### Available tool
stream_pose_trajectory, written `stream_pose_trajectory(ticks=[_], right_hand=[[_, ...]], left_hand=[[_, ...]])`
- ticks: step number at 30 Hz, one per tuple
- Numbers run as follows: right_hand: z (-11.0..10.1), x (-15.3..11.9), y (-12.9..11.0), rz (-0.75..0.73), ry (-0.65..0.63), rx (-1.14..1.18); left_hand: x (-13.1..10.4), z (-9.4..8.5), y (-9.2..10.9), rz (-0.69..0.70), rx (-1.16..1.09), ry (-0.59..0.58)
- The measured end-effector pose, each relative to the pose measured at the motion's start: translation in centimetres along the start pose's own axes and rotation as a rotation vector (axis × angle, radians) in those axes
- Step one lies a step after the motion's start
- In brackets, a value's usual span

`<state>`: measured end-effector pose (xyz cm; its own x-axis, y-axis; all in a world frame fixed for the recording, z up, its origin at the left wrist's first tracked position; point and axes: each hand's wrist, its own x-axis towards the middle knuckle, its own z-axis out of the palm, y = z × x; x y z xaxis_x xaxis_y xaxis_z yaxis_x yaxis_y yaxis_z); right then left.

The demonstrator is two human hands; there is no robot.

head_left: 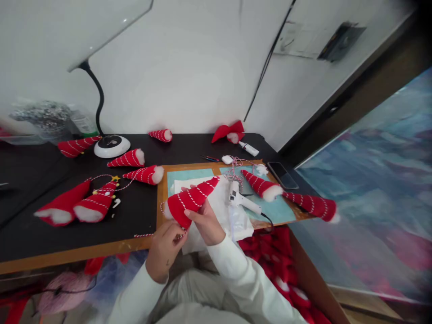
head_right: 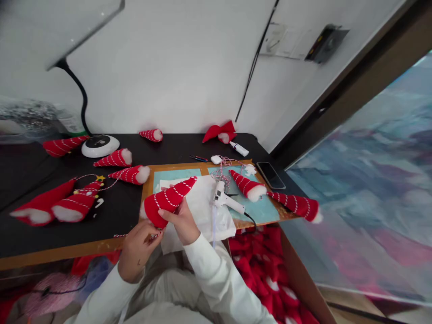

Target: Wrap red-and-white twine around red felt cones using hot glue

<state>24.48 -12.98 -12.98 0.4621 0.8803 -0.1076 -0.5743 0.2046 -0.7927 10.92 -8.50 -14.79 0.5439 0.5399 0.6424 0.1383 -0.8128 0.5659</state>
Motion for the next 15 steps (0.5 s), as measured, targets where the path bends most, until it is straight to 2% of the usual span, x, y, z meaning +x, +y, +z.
stream_pose_trajectory(ticks=[8,12,15], right_hand=[[-0.1,1.2,0.4,0.022,-0.047,-0.05],[-0.1,1.2,0.1,0.03,-0.078,0.051],[0.0,1.2,0.0,0.038,-0.042,0.096]], left_hand=[[0.6,-0.2,-0.9,0.039,0.073,-0.018],[0.5,0.0,-1.2,0.034,0.08,-0.03],[0.3,0.2,-1.3,0.029,0.089,-0.048]])
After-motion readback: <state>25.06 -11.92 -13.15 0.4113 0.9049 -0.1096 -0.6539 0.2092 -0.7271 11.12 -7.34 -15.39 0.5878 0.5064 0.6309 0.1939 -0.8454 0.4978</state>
